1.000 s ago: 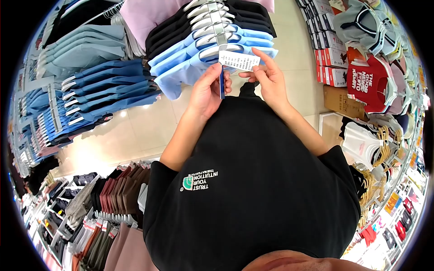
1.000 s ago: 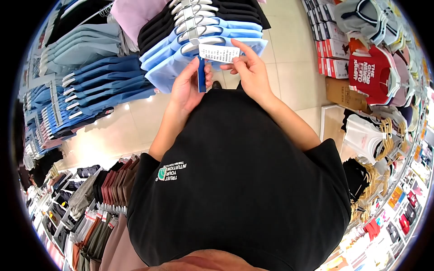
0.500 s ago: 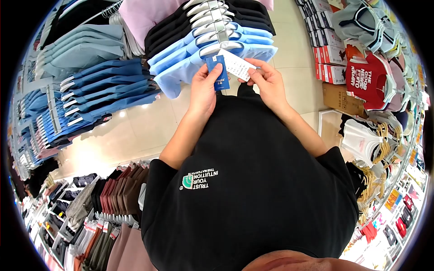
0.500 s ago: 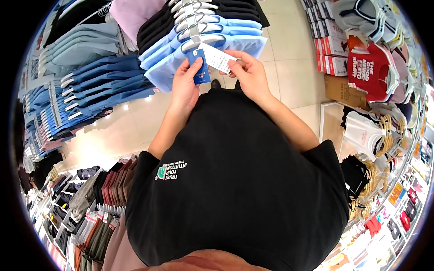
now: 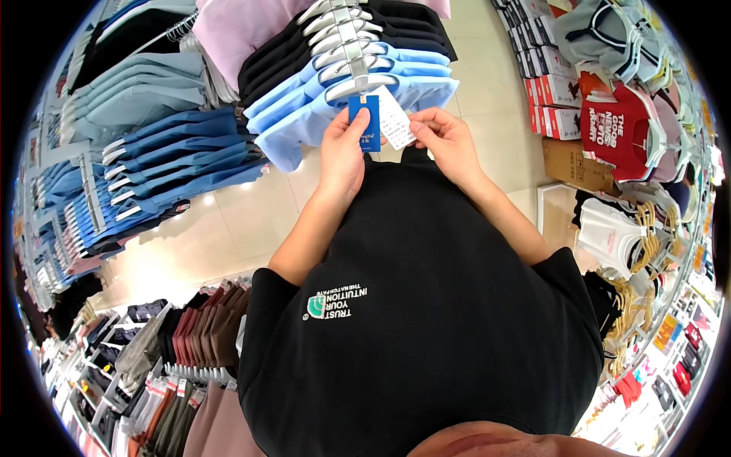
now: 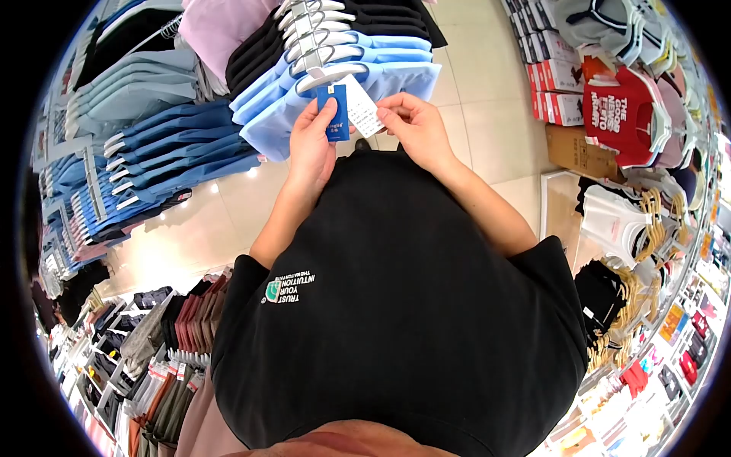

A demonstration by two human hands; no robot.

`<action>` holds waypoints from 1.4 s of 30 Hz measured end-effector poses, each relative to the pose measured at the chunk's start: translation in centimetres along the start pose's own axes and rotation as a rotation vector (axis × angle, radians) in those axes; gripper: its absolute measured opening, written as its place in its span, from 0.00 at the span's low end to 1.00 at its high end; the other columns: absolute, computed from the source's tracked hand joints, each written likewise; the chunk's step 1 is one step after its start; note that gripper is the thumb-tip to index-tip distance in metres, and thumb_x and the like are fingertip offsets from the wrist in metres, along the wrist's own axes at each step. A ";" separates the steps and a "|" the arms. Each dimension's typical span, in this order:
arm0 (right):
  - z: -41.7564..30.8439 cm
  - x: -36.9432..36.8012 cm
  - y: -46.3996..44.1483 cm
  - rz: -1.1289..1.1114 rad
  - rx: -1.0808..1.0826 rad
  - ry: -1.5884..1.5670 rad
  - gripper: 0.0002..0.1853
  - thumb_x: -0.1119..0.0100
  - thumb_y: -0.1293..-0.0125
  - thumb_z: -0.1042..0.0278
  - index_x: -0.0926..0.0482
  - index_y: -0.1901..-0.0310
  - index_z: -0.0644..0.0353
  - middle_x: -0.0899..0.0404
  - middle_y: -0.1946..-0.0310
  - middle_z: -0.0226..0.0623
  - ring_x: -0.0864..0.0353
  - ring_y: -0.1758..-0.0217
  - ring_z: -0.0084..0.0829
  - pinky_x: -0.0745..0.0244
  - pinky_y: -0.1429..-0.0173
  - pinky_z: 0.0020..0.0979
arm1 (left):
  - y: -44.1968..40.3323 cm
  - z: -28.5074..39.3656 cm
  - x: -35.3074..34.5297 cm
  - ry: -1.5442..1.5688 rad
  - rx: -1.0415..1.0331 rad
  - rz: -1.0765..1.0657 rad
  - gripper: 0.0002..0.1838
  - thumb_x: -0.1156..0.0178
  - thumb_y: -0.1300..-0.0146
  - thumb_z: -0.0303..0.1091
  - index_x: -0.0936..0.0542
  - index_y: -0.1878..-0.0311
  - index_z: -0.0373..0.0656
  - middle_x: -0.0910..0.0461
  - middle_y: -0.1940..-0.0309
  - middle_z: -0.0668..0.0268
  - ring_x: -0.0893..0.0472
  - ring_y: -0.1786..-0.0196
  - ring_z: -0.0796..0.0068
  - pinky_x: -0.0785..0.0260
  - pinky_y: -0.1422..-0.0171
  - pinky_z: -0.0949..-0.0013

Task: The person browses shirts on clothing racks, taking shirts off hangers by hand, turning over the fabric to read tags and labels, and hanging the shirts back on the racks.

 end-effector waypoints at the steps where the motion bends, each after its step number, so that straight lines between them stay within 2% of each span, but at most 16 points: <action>1: -0.1 -0.1 0.0 -0.021 -0.014 0.002 0.09 0.40 0.25 0.69 0.19 0.51 0.64 0.13 0.61 0.33 0.17 0.61 0.19 0.26 0.56 0.22 | 0.0 0.0 0.0 0.000 0.001 0.000 0.12 0.44 0.24 0.34 0.18 0.47 0.37 0.15 0.58 0.65 0.16 0.60 0.79 0.20 0.58 0.74; 4: -0.1 -0.3 -0.1 -0.050 -0.027 -0.030 0.09 0.39 0.25 0.66 0.19 0.51 0.62 0.14 0.62 0.32 0.18 0.63 0.17 0.26 0.57 0.20 | 0.2 0.1 0.1 0.004 0.001 0.010 0.12 0.44 0.24 0.35 0.19 0.47 0.37 0.15 0.57 0.65 0.16 0.60 0.79 0.20 0.58 0.73; 9: -0.2 -0.5 -0.4 -0.085 -0.043 -0.023 0.09 0.38 0.26 0.66 0.19 0.53 0.62 0.15 0.63 0.30 0.18 0.63 0.17 0.26 0.57 0.20 | 0.5 0.3 0.2 -0.007 0.006 0.036 0.13 0.45 0.23 0.36 0.19 0.47 0.37 0.15 0.57 0.65 0.16 0.59 0.78 0.20 0.58 0.73; 17: -0.2 -0.5 -0.6 -0.107 -0.060 -0.012 0.09 0.38 0.26 0.66 0.19 0.52 0.62 0.15 0.63 0.29 0.18 0.63 0.17 0.26 0.57 0.20 | 0.7 0.0 -0.3 0.001 0.026 0.006 0.13 0.46 0.23 0.34 0.18 0.47 0.36 0.15 0.55 0.66 0.17 0.54 0.80 0.27 0.46 0.75; 26: 0.0 -0.3 -0.5 -0.112 -0.070 -0.007 0.09 0.39 0.25 0.65 0.19 0.52 0.61 0.15 0.62 0.30 0.18 0.63 0.17 0.26 0.57 0.19 | 0.7 -0.2 -0.5 -0.033 0.013 -0.004 0.13 0.46 0.23 0.34 0.18 0.46 0.36 0.15 0.55 0.66 0.17 0.54 0.80 0.26 0.46 0.75; 28: -0.1 -0.3 -0.5 -0.094 -0.069 -0.012 0.08 0.39 0.26 0.69 0.20 0.53 0.64 0.14 0.62 0.33 0.17 0.64 0.19 0.27 0.59 0.20 | 0.6 -0.4 -0.4 -0.041 0.010 -0.004 0.13 0.46 0.23 0.34 0.18 0.45 0.36 0.15 0.55 0.66 0.17 0.54 0.80 0.26 0.46 0.75; 33: 0.2 -0.1 -0.5 -0.096 -0.059 -0.031 0.08 0.39 0.26 0.68 0.20 0.53 0.64 0.14 0.62 0.33 0.17 0.64 0.19 0.27 0.59 0.21 | 0.7 -0.3 -0.5 -0.061 0.007 -0.005 0.14 0.46 0.23 0.35 0.18 0.45 0.36 0.15 0.55 0.65 0.17 0.55 0.80 0.26 0.46 0.75; 42: 0.4 0.0 -0.4 -0.098 -0.062 -0.036 0.08 0.39 0.26 0.67 0.19 0.54 0.63 0.15 0.64 0.30 0.18 0.65 0.18 0.27 0.59 0.21 | 0.6 -0.9 0.0 -0.082 0.052 0.004 0.15 0.47 0.22 0.40 0.17 0.50 0.40 0.15 0.59 0.69 0.19 0.58 0.83 0.29 0.51 0.74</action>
Point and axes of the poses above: each hand's wrist, its own y-axis away from the middle knuckle, its own x-axis out of the back of the hand, z = x × y, the point moved 4 cm from there along -y, towards the middle knuckle
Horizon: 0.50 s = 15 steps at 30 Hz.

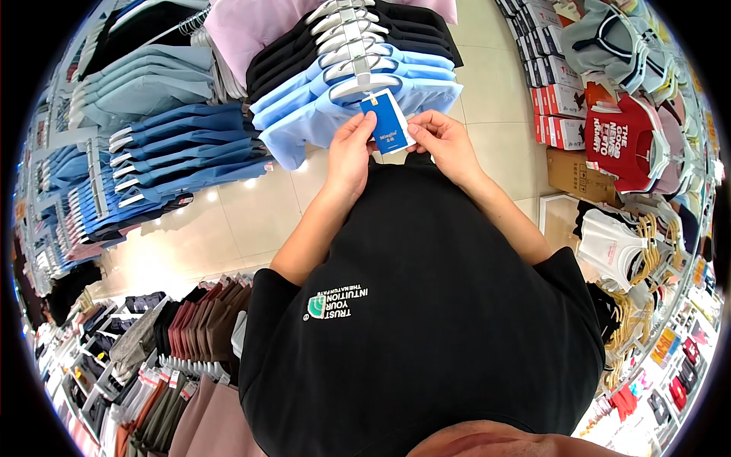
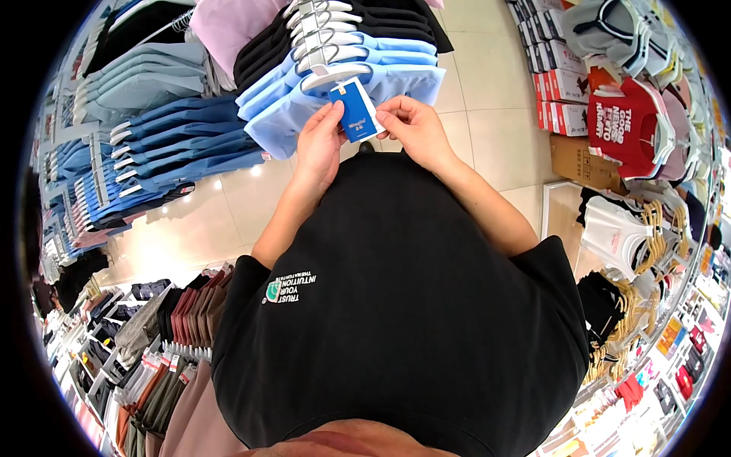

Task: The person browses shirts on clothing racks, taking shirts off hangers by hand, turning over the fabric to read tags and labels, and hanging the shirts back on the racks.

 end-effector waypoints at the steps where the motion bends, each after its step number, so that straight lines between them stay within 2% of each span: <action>1: 0.1 0.0 0.0 -0.004 0.000 -0.005 0.08 0.39 0.26 0.67 0.19 0.54 0.63 0.15 0.64 0.30 0.18 0.65 0.18 0.27 0.59 0.21 | 0.0 0.0 -0.1 -0.012 0.000 -0.019 0.15 0.47 0.22 0.41 0.17 0.50 0.40 0.15 0.59 0.69 0.19 0.58 0.83 0.29 0.51 0.74; 10: -0.5 -0.7 0.1 -0.055 0.006 0.014 0.12 0.36 0.29 0.71 0.21 0.48 0.64 0.15 0.62 0.32 0.18 0.61 0.20 0.22 0.53 0.24 | 0.1 0.1 -0.2 -0.072 -0.004 -0.064 0.15 0.48 0.22 0.41 0.17 0.52 0.41 0.15 0.61 0.69 0.20 0.60 0.81 0.30 0.53 0.72; 15: -0.6 -0.9 0.1 -0.063 0.018 0.020 0.14 0.36 0.30 0.74 0.22 0.45 0.64 0.15 0.63 0.33 0.18 0.61 0.21 0.22 0.53 0.24 | 0.2 0.1 0.0 -0.084 0.002 -0.062 0.15 0.47 0.22 0.41 0.17 0.52 0.41 0.15 0.61 0.69 0.20 0.61 0.81 0.29 0.53 0.72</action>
Point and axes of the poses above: each hand's wrist, its own y-axis away from the middle knuckle, its own x-axis out of the back of the hand, z = x × y, the point moved 4 cm from there along -y, towards the middle knuckle
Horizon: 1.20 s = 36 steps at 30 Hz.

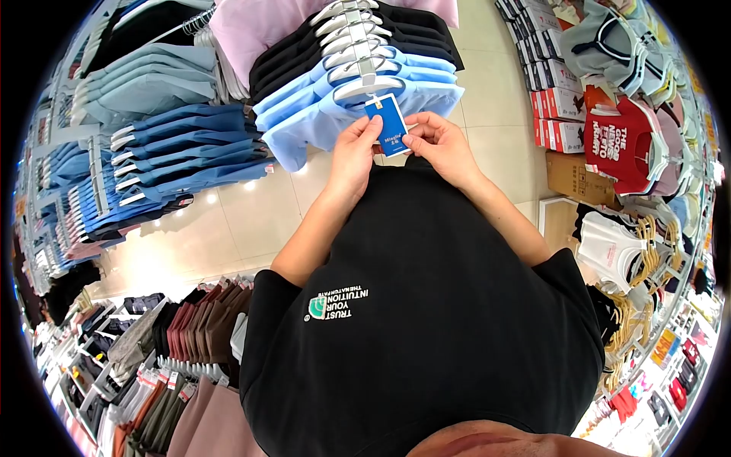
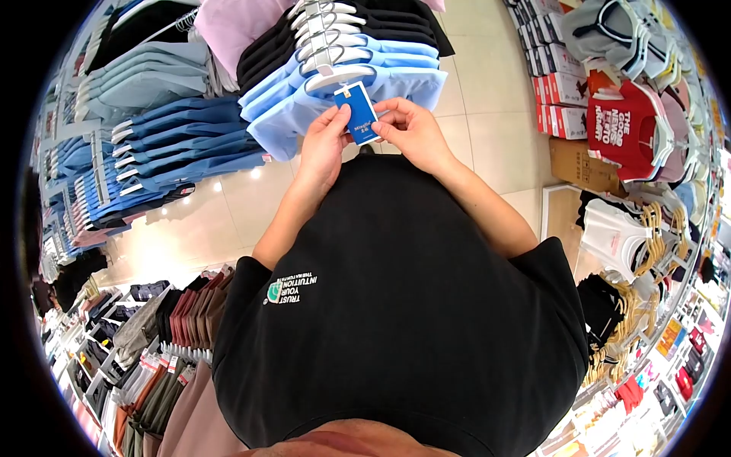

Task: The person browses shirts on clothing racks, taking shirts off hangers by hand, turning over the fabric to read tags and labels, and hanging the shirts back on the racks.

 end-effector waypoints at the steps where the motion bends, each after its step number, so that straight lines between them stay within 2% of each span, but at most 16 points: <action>1: -0.1 -0.1 0.0 0.004 0.003 0.004 0.14 0.36 0.30 0.75 0.22 0.44 0.64 0.15 0.64 0.32 0.18 0.61 0.20 0.22 0.54 0.23 | 0.1 0.1 0.0 0.001 -0.002 0.002 0.15 0.47 0.22 0.40 0.17 0.52 0.41 0.15 0.61 0.69 0.19 0.61 0.81 0.29 0.53 0.72; 15: 0.2 0.0 0.0 0.081 0.023 0.046 0.17 0.33 0.33 0.75 0.22 0.44 0.64 0.17 0.69 0.28 0.21 0.66 0.15 0.27 0.60 0.19 | 0.1 0.1 0.2 0.001 -0.015 0.003 0.14 0.47 0.22 0.39 0.17 0.50 0.40 0.15 0.60 0.69 0.18 0.60 0.81 0.27 0.54 0.72; 17: 0.2 0.1 0.0 0.089 0.027 0.056 0.17 0.32 0.34 0.75 0.22 0.44 0.64 0.18 0.69 0.27 0.22 0.67 0.15 0.28 0.61 0.19 | 0.1 0.2 0.2 0.003 -0.016 -0.008 0.15 0.45 0.23 0.39 0.20 0.43 0.39 0.17 0.57 0.69 0.21 0.57 0.80 0.28 0.51 0.71; 18: 0.2 0.1 0.0 0.099 0.028 0.059 0.17 0.32 0.34 0.75 0.22 0.45 0.64 0.18 0.70 0.27 0.22 0.67 0.14 0.28 0.61 0.19 | 0.1 0.1 0.3 0.002 -0.016 -0.009 0.15 0.45 0.23 0.39 0.20 0.43 0.39 0.17 0.57 0.69 0.21 0.57 0.80 0.28 0.51 0.71; 26: 0.3 0.4 0.1 0.151 0.068 0.082 0.17 0.31 0.35 0.76 0.22 0.46 0.65 0.19 0.71 0.26 0.22 0.68 0.14 0.28 0.62 0.18 | -0.2 0.3 0.6 0.004 -0.085 0.105 0.13 0.45 0.24 0.35 0.22 0.41 0.41 0.19 0.56 0.71 0.22 0.56 0.81 0.29 0.53 0.73; 36: -1.3 -0.3 0.4 0.250 0.128 0.316 0.14 0.30 0.37 0.76 0.18 0.50 0.64 0.20 0.72 0.25 0.24 0.69 0.15 0.27 0.62 0.20 | -0.2 0.7 0.8 -0.015 -0.140 0.100 0.14 0.43 0.25 0.33 0.22 0.40 0.41 0.19 0.56 0.70 0.21 0.54 0.80 0.28 0.52 0.73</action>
Point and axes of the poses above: each hand's wrist, its own y-axis away from the middle knuckle, its own x-axis out of the back of the hand, z = x × y, the point moved 4 cm from there along -y, towards the middle knuckle
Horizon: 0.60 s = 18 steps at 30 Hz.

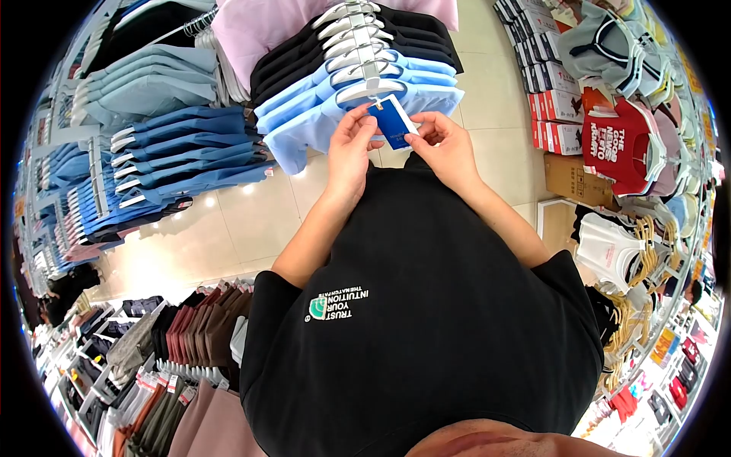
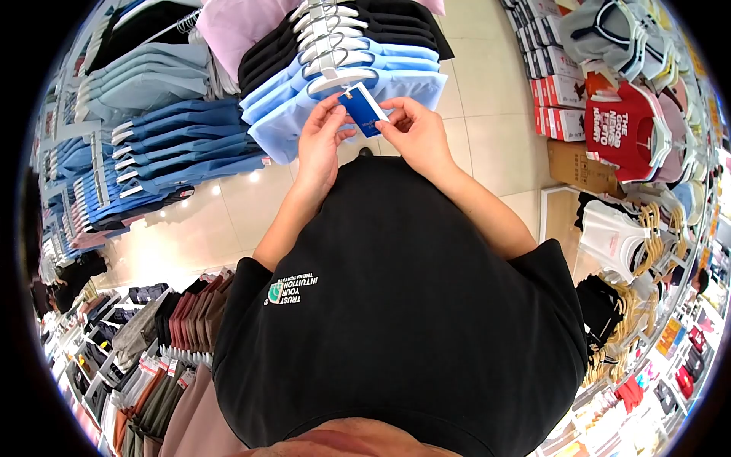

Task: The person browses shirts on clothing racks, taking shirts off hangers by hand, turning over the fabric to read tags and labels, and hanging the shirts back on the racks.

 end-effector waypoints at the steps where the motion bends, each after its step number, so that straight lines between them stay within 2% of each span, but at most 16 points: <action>1: -0.4 0.0 0.1 0.016 0.019 0.075 0.14 0.30 0.37 0.75 0.18 0.50 0.62 0.21 0.72 0.24 0.24 0.69 0.14 0.27 0.62 0.20 | 0.0 0.0 -0.1 0.004 0.004 -0.003 0.14 0.43 0.26 0.33 0.22 0.41 0.41 0.19 0.56 0.70 0.20 0.54 0.80 0.28 0.52 0.73; 6: -0.6 -0.1 -0.1 0.016 0.068 0.117 0.13 0.29 0.38 0.75 0.17 0.52 0.62 0.21 0.74 0.25 0.25 0.71 0.15 0.28 0.64 0.21 | -0.1 -0.3 -0.1 0.015 0.004 -0.010 0.13 0.40 0.27 0.33 0.21 0.43 0.41 0.18 0.57 0.71 0.20 0.54 0.81 0.27 0.53 0.74; 9: -0.4 -0.1 -0.1 -0.009 0.072 0.125 0.13 0.28 0.38 0.75 0.17 0.52 0.62 0.21 0.74 0.24 0.26 0.71 0.14 0.28 0.64 0.21 | -0.4 -0.6 0.4 -0.003 0.026 -0.008 0.13 0.40 0.27 0.34 0.21 0.44 0.41 0.18 0.53 0.69 0.20 0.53 0.80 0.28 0.49 0.73; 12: -0.2 -0.2 -0.1 -0.047 0.048 0.109 0.13 0.28 0.38 0.74 0.17 0.52 0.62 0.21 0.74 0.23 0.26 0.71 0.14 0.29 0.64 0.20 | -0.7 -0.6 0.4 0.029 0.014 -0.006 0.11 0.38 0.27 0.36 0.20 0.49 0.41 0.17 0.55 0.69 0.20 0.55 0.80 0.28 0.49 0.73; 14: -0.1 -0.3 0.0 -0.059 0.036 0.090 0.13 0.27 0.38 0.74 0.17 0.52 0.62 0.21 0.74 0.23 0.26 0.71 0.14 0.29 0.64 0.20 | -0.7 -0.4 0.2 0.079 0.001 0.008 0.13 0.35 0.29 0.37 0.20 0.51 0.37 0.17 0.61 0.69 0.20 0.59 0.81 0.28 0.52 0.75; 18: 0.0 -0.3 0.0 -0.090 -0.009 0.091 0.14 0.27 0.38 0.73 0.17 0.52 0.63 0.22 0.74 0.22 0.27 0.70 0.13 0.29 0.64 0.19 | -1.1 -0.7 0.2 0.110 0.026 0.013 0.12 0.35 0.29 0.36 0.20 0.51 0.37 0.17 0.61 0.68 0.20 0.61 0.81 0.28 0.52 0.75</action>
Point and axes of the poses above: each hand's wrist, its own y-axis away from the middle knuckle, its own x-axis out of the back of the hand, z = x × y, the point moved 4 cm from there along -y, towards the middle knuckle
